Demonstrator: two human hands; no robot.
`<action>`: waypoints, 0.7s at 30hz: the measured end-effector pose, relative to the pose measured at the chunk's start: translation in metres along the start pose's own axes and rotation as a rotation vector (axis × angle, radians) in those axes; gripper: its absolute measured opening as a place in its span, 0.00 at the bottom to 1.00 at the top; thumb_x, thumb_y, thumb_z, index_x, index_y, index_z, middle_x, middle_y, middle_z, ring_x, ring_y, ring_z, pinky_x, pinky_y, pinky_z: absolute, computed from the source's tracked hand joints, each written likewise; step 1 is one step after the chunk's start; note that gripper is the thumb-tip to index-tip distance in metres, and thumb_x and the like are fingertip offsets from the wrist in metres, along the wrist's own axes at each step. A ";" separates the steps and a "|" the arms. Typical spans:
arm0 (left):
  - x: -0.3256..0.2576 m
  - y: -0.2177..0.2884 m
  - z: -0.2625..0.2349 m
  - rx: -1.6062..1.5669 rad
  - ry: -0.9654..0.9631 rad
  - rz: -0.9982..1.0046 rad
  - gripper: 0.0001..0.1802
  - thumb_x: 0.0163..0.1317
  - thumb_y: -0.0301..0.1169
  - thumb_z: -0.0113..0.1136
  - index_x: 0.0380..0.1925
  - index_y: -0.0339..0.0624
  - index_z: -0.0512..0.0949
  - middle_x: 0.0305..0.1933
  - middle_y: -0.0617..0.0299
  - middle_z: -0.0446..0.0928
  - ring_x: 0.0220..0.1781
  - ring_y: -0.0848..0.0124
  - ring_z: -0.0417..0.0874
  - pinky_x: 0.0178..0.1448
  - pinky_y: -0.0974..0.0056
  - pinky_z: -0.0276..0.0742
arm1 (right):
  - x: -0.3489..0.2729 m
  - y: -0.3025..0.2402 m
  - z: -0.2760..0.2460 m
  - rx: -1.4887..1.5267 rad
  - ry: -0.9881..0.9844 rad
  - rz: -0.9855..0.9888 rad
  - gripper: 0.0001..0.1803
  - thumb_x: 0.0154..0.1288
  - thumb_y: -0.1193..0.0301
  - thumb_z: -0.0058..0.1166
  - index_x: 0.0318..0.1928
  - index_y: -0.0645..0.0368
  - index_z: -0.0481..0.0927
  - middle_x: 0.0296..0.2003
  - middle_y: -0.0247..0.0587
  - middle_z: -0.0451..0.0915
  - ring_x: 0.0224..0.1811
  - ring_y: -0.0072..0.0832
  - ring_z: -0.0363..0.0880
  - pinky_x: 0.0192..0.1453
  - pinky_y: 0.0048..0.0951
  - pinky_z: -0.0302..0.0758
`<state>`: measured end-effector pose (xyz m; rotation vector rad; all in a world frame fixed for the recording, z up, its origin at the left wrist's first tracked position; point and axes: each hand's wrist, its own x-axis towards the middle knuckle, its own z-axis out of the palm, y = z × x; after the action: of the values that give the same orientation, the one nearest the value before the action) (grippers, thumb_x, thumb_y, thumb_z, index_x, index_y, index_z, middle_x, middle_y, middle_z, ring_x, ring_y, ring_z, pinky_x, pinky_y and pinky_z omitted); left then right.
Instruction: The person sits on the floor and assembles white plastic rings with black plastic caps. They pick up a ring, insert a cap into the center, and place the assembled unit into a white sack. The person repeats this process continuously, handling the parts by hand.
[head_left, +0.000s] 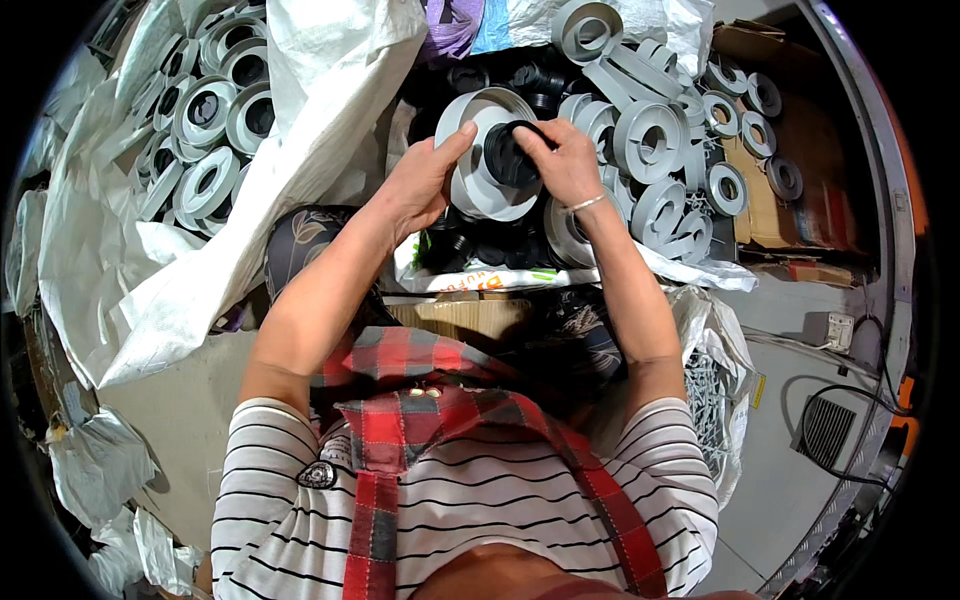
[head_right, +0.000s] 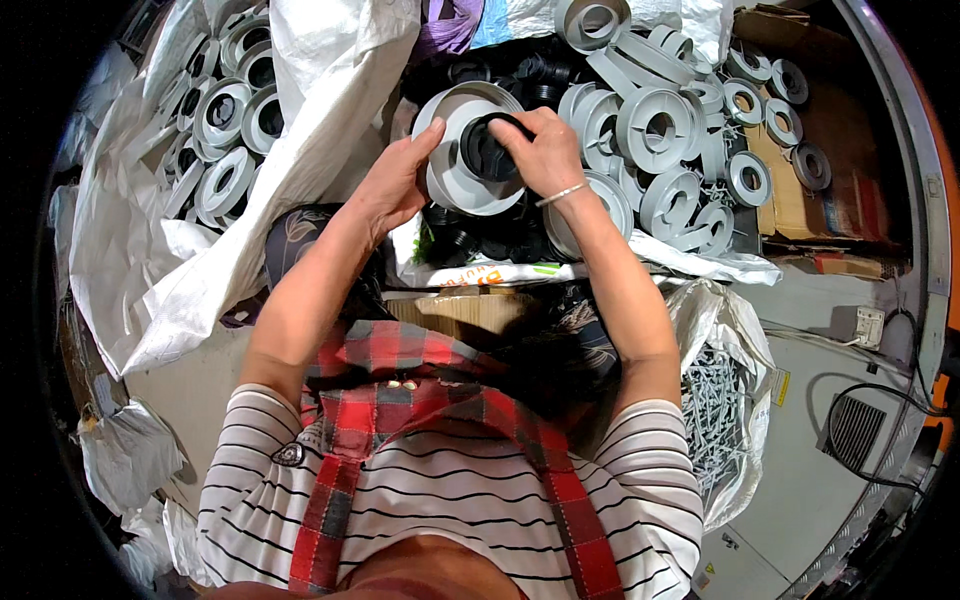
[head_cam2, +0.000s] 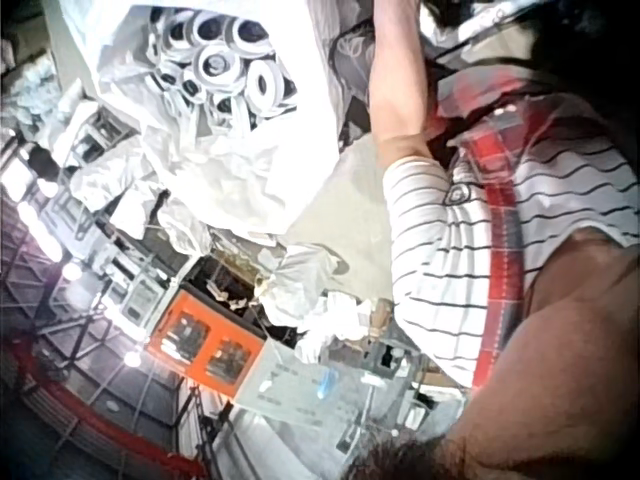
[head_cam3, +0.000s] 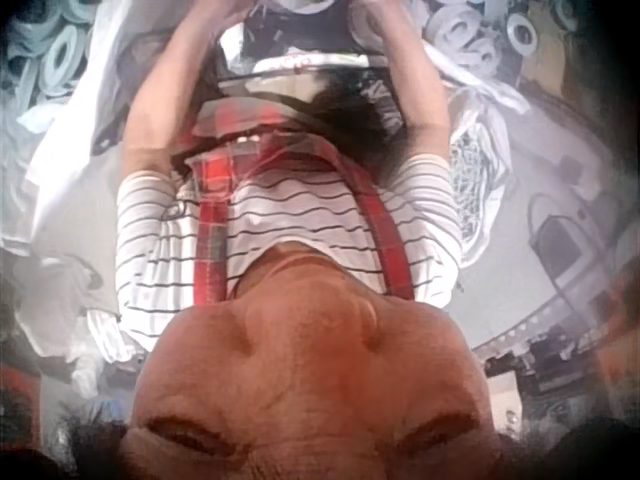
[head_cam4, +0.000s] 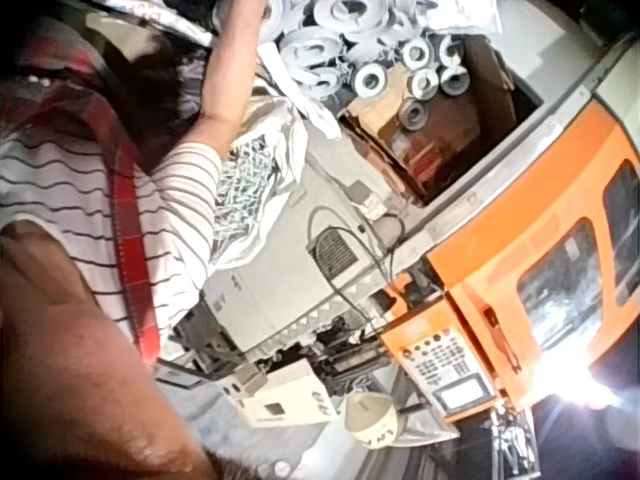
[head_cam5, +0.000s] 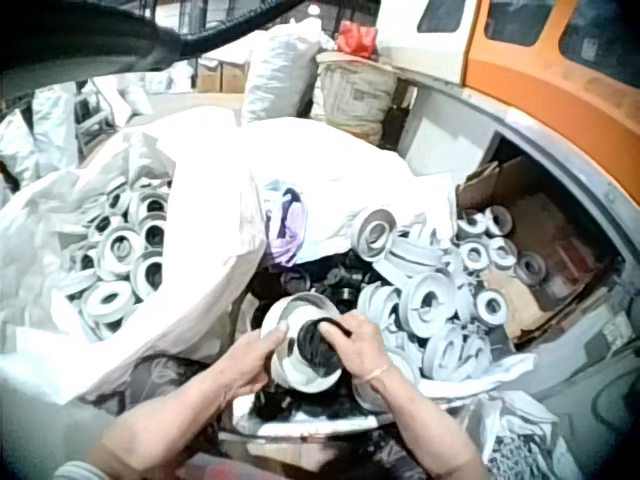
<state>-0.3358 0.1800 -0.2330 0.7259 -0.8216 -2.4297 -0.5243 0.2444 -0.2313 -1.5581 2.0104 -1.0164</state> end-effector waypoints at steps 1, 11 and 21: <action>-0.001 -0.002 0.000 0.019 0.002 0.028 0.25 0.64 0.44 0.55 0.50 0.32 0.70 0.45 0.56 0.77 0.44 0.71 0.79 0.47 0.64 0.77 | -0.008 -0.007 -0.002 0.011 -0.028 -0.038 0.29 0.48 0.60 0.65 0.49 0.63 0.76 0.39 0.51 0.75 0.44 0.44 0.75 0.49 0.34 0.72; -0.004 0.001 -0.011 0.263 -0.100 -0.075 0.28 0.63 0.47 0.56 0.49 0.31 0.71 0.43 0.56 0.77 0.40 0.71 0.80 0.42 0.62 0.80 | -0.033 -0.019 -0.013 -0.324 -0.191 -0.544 0.41 0.33 0.72 0.68 0.55 0.59 0.69 0.50 0.46 0.68 0.52 0.46 0.66 0.57 0.37 0.69; -0.005 -0.009 -0.005 0.254 -0.072 0.001 0.22 0.61 0.42 0.60 0.45 0.34 0.73 0.38 0.61 0.77 0.38 0.75 0.78 0.40 0.66 0.78 | -0.037 0.002 0.006 -0.037 -0.010 -0.325 0.39 0.38 0.64 0.72 0.53 0.62 0.70 0.43 0.48 0.74 0.45 0.40 0.73 0.48 0.31 0.72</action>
<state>-0.3313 0.1868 -0.2406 0.7309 -1.1744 -2.3875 -0.5106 0.2782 -0.2414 -1.9494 1.8146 -1.0892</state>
